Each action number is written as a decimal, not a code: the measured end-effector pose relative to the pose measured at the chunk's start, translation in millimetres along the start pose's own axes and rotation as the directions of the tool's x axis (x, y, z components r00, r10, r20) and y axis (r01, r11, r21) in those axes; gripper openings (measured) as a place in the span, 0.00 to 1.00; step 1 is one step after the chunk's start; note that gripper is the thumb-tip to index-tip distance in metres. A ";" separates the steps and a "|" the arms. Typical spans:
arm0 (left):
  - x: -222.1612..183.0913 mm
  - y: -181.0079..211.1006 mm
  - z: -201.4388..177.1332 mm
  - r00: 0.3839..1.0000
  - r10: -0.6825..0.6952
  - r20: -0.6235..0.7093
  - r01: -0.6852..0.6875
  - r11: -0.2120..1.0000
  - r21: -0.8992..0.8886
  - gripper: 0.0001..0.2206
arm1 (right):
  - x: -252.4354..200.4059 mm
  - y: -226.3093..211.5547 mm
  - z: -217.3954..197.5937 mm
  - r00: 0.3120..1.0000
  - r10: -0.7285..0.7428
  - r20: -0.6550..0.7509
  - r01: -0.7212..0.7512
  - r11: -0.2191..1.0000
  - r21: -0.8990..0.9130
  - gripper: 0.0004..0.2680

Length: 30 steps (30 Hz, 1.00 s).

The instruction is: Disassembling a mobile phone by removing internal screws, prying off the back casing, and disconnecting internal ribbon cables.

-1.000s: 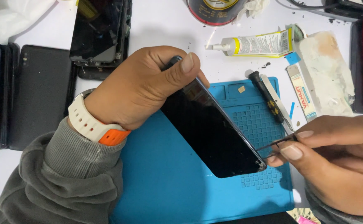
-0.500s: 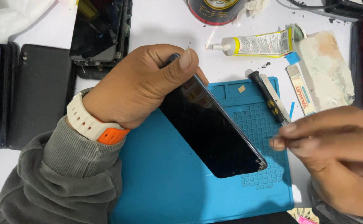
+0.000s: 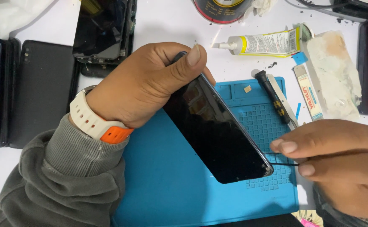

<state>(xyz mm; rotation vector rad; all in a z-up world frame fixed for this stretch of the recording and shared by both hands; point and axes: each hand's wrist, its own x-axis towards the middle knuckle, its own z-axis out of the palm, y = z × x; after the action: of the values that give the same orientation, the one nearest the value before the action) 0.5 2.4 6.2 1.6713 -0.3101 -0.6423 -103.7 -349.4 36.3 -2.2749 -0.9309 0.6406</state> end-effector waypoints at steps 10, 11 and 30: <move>2.1 -2.6 2.6 1.000 0.013 0.011 -0.014 0.996 0.087 0.26 | 50.8 -30.9 18.4 0.900 -0.247 -0.360 0.245 0.968 -0.053 0.05; 2.1 -2.4 3.1 1.000 0.004 0.004 -0.004 0.995 0.104 0.27 | 49.2 -29.5 18.9 0.910 -0.239 -0.339 0.237 0.970 -0.049 0.06; 4.3 -7.2 7.6 0.978 0.014 -0.209 -0.072 0.960 -0.271 0.22 | 55.0 -33.1 60.3 0.715 0.198 -0.671 -0.152 0.980 0.128 0.22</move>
<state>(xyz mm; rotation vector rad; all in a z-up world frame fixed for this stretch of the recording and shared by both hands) -1.5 -4.6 -2.5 1.4413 -0.1016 -0.4524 -121.0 -269.1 4.6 -2.2785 -0.3210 -0.1281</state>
